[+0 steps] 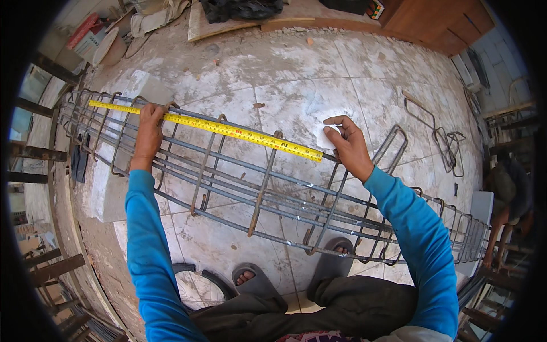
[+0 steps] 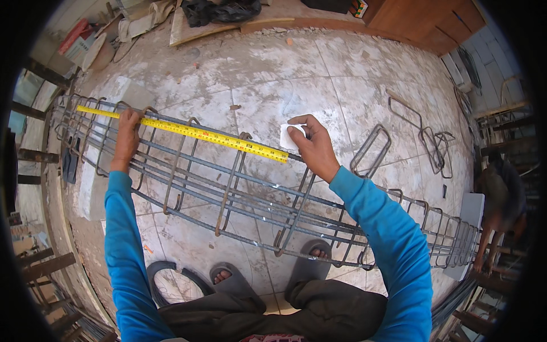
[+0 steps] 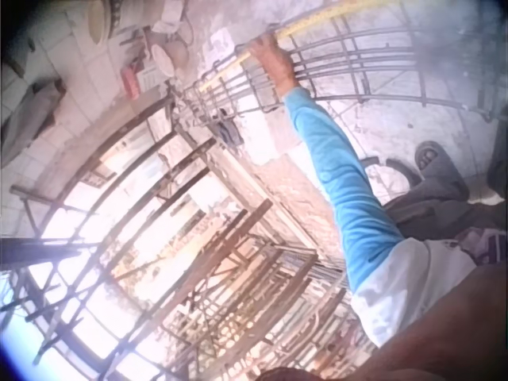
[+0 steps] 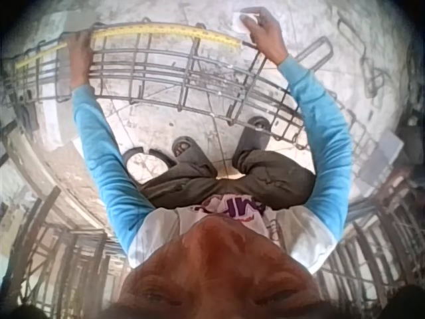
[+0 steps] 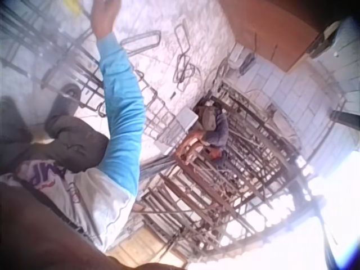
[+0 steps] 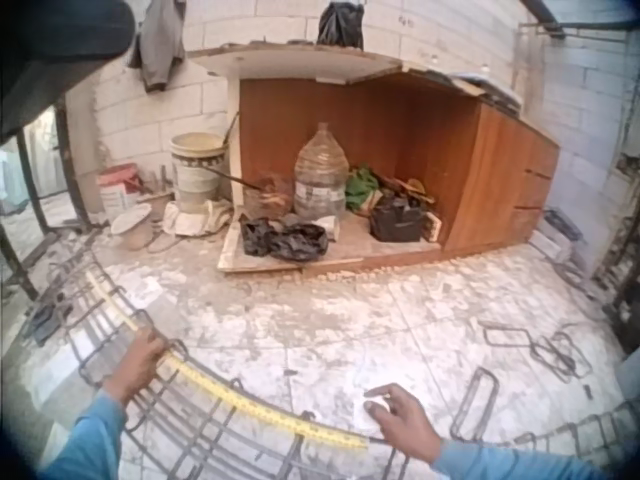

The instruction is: The person uses pliers to twist and cut wire to secure metal stirrups onto longitudinal rebar rods, then uses a yellow tape measure and a piece of chalk to mark intervals along the rebar structure.

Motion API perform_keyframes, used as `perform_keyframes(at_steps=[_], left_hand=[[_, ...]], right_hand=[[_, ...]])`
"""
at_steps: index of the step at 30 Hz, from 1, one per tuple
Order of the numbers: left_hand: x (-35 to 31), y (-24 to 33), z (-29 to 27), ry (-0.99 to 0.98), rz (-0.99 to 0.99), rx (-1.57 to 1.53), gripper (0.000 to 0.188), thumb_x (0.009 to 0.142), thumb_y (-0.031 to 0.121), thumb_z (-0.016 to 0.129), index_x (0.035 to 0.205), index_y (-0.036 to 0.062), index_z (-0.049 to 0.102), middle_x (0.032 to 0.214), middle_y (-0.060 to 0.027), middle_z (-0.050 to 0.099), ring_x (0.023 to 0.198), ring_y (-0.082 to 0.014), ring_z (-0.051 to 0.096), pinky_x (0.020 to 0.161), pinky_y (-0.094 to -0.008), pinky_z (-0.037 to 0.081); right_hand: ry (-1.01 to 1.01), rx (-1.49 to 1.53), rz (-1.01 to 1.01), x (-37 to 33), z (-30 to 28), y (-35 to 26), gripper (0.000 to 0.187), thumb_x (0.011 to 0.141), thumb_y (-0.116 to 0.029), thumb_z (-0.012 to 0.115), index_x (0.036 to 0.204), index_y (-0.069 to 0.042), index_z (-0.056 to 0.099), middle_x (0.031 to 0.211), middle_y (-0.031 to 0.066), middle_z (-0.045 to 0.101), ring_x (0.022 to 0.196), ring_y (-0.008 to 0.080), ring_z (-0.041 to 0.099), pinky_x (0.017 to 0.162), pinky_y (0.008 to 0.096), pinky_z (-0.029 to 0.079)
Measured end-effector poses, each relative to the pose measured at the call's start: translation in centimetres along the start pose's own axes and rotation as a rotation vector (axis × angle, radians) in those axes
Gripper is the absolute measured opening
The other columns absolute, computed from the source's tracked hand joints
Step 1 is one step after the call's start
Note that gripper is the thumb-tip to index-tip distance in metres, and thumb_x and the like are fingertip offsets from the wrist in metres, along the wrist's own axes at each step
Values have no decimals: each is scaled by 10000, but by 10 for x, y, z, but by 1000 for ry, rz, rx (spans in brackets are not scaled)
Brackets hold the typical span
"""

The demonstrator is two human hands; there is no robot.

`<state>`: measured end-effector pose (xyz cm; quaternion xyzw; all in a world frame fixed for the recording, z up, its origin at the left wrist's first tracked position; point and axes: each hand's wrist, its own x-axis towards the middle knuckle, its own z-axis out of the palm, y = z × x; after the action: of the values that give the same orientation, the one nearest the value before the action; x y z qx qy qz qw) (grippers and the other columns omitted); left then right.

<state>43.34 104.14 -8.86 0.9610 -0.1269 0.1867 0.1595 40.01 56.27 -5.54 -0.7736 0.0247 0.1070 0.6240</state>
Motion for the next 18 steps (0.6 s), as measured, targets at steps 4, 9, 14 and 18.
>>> perform_keyframes(at_steps=[4,9,14,18], left_hand=[[0,3,-4,8,8,-10,213,817,-97,538,989,20,584,967,-148,523,1017,-353,502,931,-412,413],[0,-1,-1,10,16,-6,218,807,-103,541,982,16,595,952,-150,522,1001,-355,505,928,-410,414],[5,5,3,6,4,-22,217,803,-101,545,976,15,604,942,-151,521,998,-354,506,928,-414,413],[0,2,-4,8,4,-9,211,806,-96,552,974,18,608,937,-150,520,997,-351,507,922,-417,416]], right_hand=[[-54,-29,-75,32,28,-11,214,937,-150,641,1106,-22,608,765,17,608,627,59,468,539,249,375],[-35,-183,-268,69,74,-9,319,847,-226,693,1090,-31,628,772,144,631,687,238,589,661,363,485],[-110,-289,-293,81,94,-5,302,843,-215,680,1074,-26,635,812,200,654,711,296,636,680,395,502],[-207,-324,-244,75,109,-9,280,830,-191,678,1058,-33,640,772,208,662,689,323,650,674,410,503]])
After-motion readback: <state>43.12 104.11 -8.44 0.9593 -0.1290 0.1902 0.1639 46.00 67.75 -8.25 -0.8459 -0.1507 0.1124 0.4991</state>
